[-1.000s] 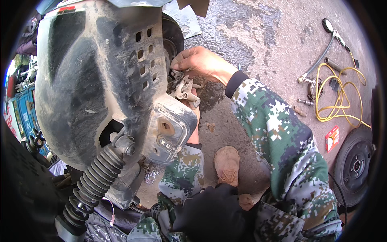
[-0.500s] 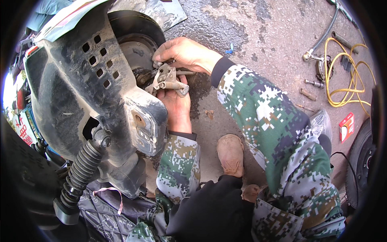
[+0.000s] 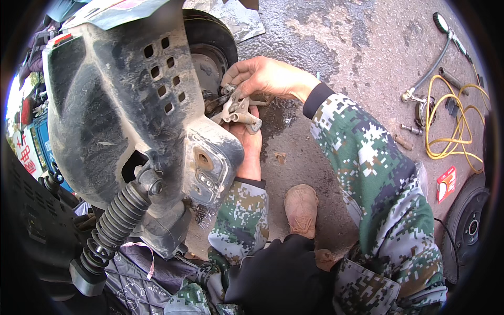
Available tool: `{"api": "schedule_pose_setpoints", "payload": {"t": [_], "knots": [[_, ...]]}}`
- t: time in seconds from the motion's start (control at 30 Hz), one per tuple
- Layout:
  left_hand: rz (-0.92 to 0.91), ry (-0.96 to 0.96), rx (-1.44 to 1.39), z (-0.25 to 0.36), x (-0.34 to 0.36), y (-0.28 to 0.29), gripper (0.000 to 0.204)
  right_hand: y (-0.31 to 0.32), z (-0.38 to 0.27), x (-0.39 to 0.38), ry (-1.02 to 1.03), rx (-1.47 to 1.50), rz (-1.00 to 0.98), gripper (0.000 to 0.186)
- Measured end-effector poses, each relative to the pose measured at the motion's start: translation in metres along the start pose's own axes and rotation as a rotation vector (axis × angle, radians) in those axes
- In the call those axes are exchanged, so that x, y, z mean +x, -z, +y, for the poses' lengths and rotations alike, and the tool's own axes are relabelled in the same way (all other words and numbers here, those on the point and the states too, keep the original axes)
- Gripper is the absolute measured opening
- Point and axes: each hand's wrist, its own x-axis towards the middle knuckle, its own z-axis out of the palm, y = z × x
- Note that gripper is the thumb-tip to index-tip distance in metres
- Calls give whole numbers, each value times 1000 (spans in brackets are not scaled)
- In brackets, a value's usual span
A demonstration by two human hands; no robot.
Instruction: The person works on a motorcycle rear brake assembly, removing and installing brake shoes and springs by hand and with a cordless impact driver. They manipulate small springs and pins, then reassemble the brake components.
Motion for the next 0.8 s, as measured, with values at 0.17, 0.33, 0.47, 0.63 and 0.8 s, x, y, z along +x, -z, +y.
{"api": "schedule_pose_setpoints", "payload": {"t": [0.17, 0.33, 0.47, 0.63, 0.8], "knots": [[-3, -7, 10, -1, -3, -3, 43, -5, -12, -4, 65, -183, 59, 42], [2, 8, 9, 0, -4, -5, 43, -2, -24, -6, 184, -551, 61, 38], [8, 7, 6, -1, -3, -5, 43, -5, -37, -8, 263, -793, 41, 40], [3, 1, 10, -3, -2, -5, 43, -10, -53, -11, 384, -1138, -17, 40], [-4, 38, -38, 0, -4, -4, 43, -12, -56, -12, 340, -1110, -31, 42]]}}
